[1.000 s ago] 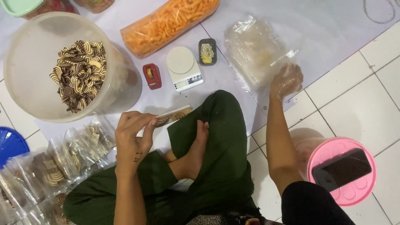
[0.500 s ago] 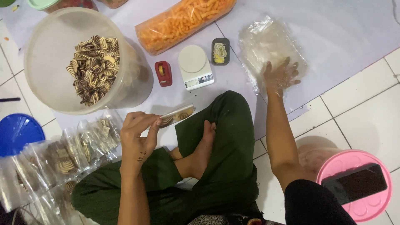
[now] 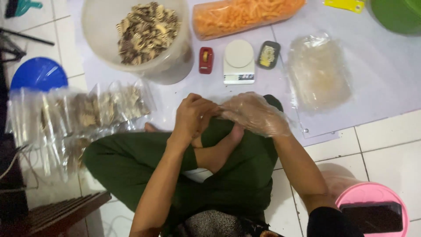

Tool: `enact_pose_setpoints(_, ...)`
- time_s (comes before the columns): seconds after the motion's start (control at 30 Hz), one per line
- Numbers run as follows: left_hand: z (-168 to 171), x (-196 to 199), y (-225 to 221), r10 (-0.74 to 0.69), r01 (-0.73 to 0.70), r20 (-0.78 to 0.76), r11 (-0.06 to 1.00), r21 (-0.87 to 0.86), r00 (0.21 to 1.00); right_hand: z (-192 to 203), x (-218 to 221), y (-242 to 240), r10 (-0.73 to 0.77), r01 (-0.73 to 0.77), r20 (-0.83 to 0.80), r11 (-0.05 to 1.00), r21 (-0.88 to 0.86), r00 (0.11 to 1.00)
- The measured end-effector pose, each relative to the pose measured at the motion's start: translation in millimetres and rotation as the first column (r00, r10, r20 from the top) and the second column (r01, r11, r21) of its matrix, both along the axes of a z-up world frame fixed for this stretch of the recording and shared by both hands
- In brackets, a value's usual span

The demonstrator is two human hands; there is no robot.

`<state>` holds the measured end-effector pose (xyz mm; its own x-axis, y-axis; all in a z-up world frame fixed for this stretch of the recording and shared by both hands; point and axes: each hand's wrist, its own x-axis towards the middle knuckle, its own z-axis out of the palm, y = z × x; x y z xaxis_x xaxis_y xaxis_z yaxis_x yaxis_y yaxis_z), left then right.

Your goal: Manually packing swirl-patterned cookies from a large container into individual small plastic bags while sitting on the floor.

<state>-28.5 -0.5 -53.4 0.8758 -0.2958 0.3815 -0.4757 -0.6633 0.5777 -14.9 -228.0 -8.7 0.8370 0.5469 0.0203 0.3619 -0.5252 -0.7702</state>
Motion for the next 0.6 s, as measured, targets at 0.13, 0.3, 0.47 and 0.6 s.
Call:
enact_pose_setpoints(0.13, 1, -5, 19, 0.04, -0.04, -0.028, 0.999, -0.004, 0.999, 8, -8, 32, 0.213, -0.028, 0.395, 0.905, -0.425, 0.894)
enact_pose_setpoints(0.3, 11, -4, 33, 0.023, -0.081, -0.324, 0.983, -0.165, 0.946, -57, 19, -3, -0.213, 0.239, 0.272, 0.969, -0.063, 0.938)
enact_pose_setpoints(0.47, -84, 12, 1, -0.08, -0.172, -0.609, 0.923, -0.343, 0.789, -36, 21, -15, -0.453, 0.424, 0.11, 0.88, 0.214, 0.885)
enact_pose_setpoints(0.6, -131, 3, -48, -0.303, 0.051, -0.499, 0.888, -0.456, 0.812, -21, 19, -19, -0.5, 0.481, 0.041, 0.85, 0.214, 0.865)
